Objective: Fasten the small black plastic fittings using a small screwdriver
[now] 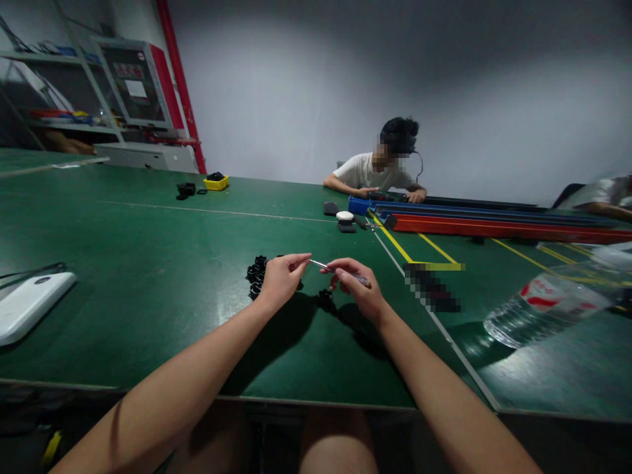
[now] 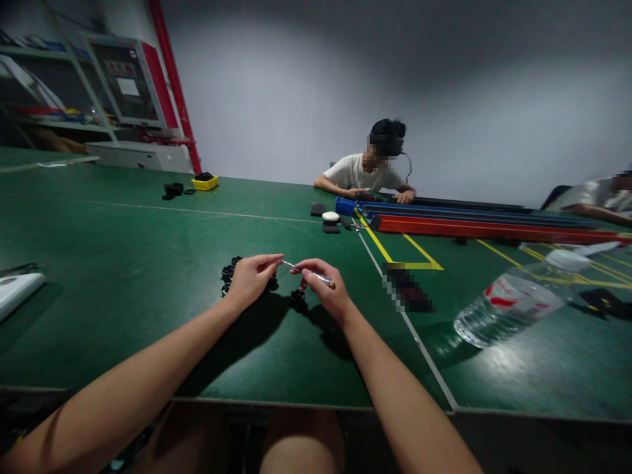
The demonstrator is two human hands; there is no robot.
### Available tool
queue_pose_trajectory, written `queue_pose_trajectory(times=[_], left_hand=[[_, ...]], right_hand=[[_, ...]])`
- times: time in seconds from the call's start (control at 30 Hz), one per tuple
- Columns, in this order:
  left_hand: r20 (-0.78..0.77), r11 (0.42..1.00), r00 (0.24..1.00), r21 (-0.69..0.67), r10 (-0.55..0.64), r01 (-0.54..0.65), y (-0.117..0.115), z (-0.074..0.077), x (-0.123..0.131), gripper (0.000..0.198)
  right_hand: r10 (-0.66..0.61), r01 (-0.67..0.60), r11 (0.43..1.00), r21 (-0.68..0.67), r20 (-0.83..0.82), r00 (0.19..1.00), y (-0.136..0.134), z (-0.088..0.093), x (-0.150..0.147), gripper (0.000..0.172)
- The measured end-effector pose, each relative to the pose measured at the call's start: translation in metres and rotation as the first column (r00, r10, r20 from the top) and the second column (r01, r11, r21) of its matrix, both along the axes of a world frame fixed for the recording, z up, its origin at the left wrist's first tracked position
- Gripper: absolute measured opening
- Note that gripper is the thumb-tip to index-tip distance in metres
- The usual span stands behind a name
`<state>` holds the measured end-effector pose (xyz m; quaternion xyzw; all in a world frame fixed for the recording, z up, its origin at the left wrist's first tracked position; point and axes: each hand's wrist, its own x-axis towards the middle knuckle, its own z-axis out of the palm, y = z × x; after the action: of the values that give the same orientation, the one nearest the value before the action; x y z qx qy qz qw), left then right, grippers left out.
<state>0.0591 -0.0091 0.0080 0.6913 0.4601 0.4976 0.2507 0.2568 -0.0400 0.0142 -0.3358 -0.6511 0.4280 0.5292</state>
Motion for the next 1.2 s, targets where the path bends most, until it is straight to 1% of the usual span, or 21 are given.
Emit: queue_pose_trajectory(times=[0.13, 0.27, 0.43, 0.53, 0.6, 0.63, 0.7, 0.73, 0.8, 0.87, 0.93, 0.97, 1.03, 1.13, 1.2], left_hand=[[0.026, 1.000, 1.000, -0.004, -0.011, 0.011, -0.001, -0.001, 0.001, 0.026], [0.044, 1.000, 0.999, -0.006, -0.008, 0.008, -0.002, 0.000, 0.001, 0.027], [0.031, 1.000, 0.999, 0.010, -0.015, 0.015, 0.001, -0.004, 0.001, 0.029], [0.039, 0.999, 0.998, 0.017, -0.043, 0.043, 0.001, -0.006, 0.001, 0.030], [0.014, 0.998, 0.999, 0.032, -0.048, 0.048, -0.001, -0.005, 0.002, 0.031], [-0.030, 0.997, 0.998, 0.053, -0.051, 0.052, -0.003, -0.004, 0.002, 0.031], [-0.191, 0.987, 0.979, 0.122, -0.077, 0.101, -0.009, 0.000, 0.003, 0.029], [-0.296, 0.975, 0.949, 0.155, -0.107, 0.158, -0.012, 0.002, 0.004, 0.029], [-0.490, 0.940, 0.856, 0.184, -0.166, 0.287, -0.016, 0.005, 0.006, 0.035], [-0.615, 0.918, 0.767, 0.173, -0.183, 0.358, -0.019, 0.006, 0.008, 0.047], [-0.682, 0.915, 0.711, 0.157, -0.171, 0.371, -0.020, 0.004, 0.009, 0.054], [-0.702, 0.917, 0.694, 0.151, -0.163, 0.369, -0.020, 0.003, 0.009, 0.054], [-0.728, 0.918, 0.666, 0.138, -0.161, 0.372, -0.020, 0.001, 0.009, 0.047], [-0.744, 0.916, 0.649, 0.133, -0.161, 0.379, -0.020, -0.001, 0.008, 0.034], [-0.740, 0.915, 0.656, 0.147, -0.150, 0.375, -0.019, -0.001, 0.007, 0.031]], right_hand=[[0.000, 0.000, 1.000, -0.006, 0.030, 1.000, -0.002, 0.002, -0.001, 0.024], [-0.004, 0.003, 1.000, 0.015, 0.057, 0.998, -0.004, 0.004, -0.002, 0.024], [-0.013, 0.011, 1.000, 0.026, 0.062, 0.998, -0.003, 0.003, -0.003, 0.025], [-0.044, 0.043, 0.999, 0.018, 0.048, 0.998, 0.000, 0.001, -0.002, 0.027], [-0.081, 0.081, 0.997, 0.006, 0.039, 0.996, 0.001, 0.000, -0.001, 0.027], [-0.102, 0.102, 0.995, -0.002, 0.038, 0.994, 0.002, 0.000, -0.001, 0.027], [-0.143, 0.144, 0.990, -0.013, 0.034, 0.989, 0.005, -0.001, -0.001, 0.028], [-0.163, 0.164, 0.986, -0.017, 0.031, 0.986, 0.006, -0.002, -0.001, 0.029], [-0.198, 0.198, 0.980, -0.022, 0.027, 0.980, 0.008, -0.003, 0.000, 0.030], [-0.228, 0.229, 0.973, -0.029, 0.026, 0.973, 0.011, -0.005, 0.000, 0.032], [-0.253, 0.254, 0.966, -0.036, 0.026, 0.967, 0.013, -0.007, 0.001, 0.032], [-0.263, 0.264, 0.964, -0.040, 0.025, 0.965, 0.013, -0.007, 0.001, 0.032], [-0.275, 0.276, 0.960, -0.046, 0.024, 0.961, 0.014, -0.008, 0.001, 0.032], [-0.277, 0.278, 0.959, -0.054, 0.023, 0.960, 0.014, -0.008, 0.002, 0.033], [-0.276, 0.276, 0.959, -0.058, 0.020, 0.961, 0.013, -0.008, 0.002, 0.033]])
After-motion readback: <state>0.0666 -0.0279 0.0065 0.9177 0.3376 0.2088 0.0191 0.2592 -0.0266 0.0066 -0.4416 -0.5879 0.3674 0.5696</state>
